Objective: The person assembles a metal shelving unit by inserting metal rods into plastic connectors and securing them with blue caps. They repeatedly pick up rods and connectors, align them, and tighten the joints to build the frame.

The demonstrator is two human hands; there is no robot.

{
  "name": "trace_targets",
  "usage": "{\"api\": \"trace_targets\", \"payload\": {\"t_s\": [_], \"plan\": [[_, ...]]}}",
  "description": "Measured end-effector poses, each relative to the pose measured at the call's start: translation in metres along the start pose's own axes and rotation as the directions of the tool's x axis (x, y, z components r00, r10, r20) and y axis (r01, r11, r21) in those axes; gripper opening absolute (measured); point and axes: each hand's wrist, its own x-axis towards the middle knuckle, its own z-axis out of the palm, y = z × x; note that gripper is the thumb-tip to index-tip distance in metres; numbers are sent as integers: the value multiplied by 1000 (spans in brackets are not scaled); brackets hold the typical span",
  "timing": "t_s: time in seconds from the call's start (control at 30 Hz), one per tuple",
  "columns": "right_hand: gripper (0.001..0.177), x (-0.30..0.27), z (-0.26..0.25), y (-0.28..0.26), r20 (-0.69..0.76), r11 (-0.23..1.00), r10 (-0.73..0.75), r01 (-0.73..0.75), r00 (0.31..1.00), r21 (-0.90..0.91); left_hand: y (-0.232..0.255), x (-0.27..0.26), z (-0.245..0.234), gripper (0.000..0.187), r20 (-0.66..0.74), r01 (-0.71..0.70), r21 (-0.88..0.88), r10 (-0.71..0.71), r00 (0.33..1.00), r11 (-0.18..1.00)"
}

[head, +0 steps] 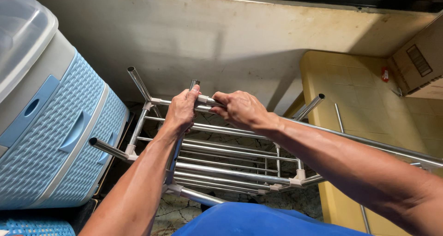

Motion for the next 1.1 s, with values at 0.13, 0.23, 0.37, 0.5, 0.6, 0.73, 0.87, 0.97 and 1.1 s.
{"api": "trace_targets", "payload": {"t_s": [0.13, 0.23, 0.37, 0.5, 0.6, 0.73, 0.87, 0.97, 1.1], "plan": [[50, 19, -13, 14, 387, 877, 205, -345, 899, 336, 1, 3, 6, 52, 6, -63, 11, 63, 998, 998], [55, 32, -10, 25, 469, 847, 87, -313, 879, 429, 0, 3, 8, 51, 17, -47, 20, 47, 999, 999], [49, 30, 1, 27, 298, 899, -3, -128, 955, 418, -1, 0, 9, 51, 20, -11, -45, 12, 1000, 999], [39, 9, 4, 15, 57, 993, -5, -1, 998, 116, -1, 1, 14, 51, 40, 16, -69, -13, 999, 997], [38, -7, 2, 8, 17, 999, 8, -9, 1000, 51, -5, 1, 18, 51, 43, 32, -45, -30, 999, 998], [37, 4, -6, 15, 188, 980, 164, -182, 968, 79, -6, 0, 25, 52, 51, 38, -30, -36, 998, 999], [60, 19, -10, 32, 372, 868, 163, -312, 914, 387, -2, -3, 29, 52, 49, 34, -35, -32, 998, 999], [55, 21, -7, 33, 317, 906, 137, -248, 938, 344, -1, -2, 31, 53, 36, 52, -40, -50, 998, 998], [53, 12, -11, 30, 280, 932, 201, -271, 939, 239, -15, 5, 37, 54, 53, 71, -80, -66, 996, 994]]}}
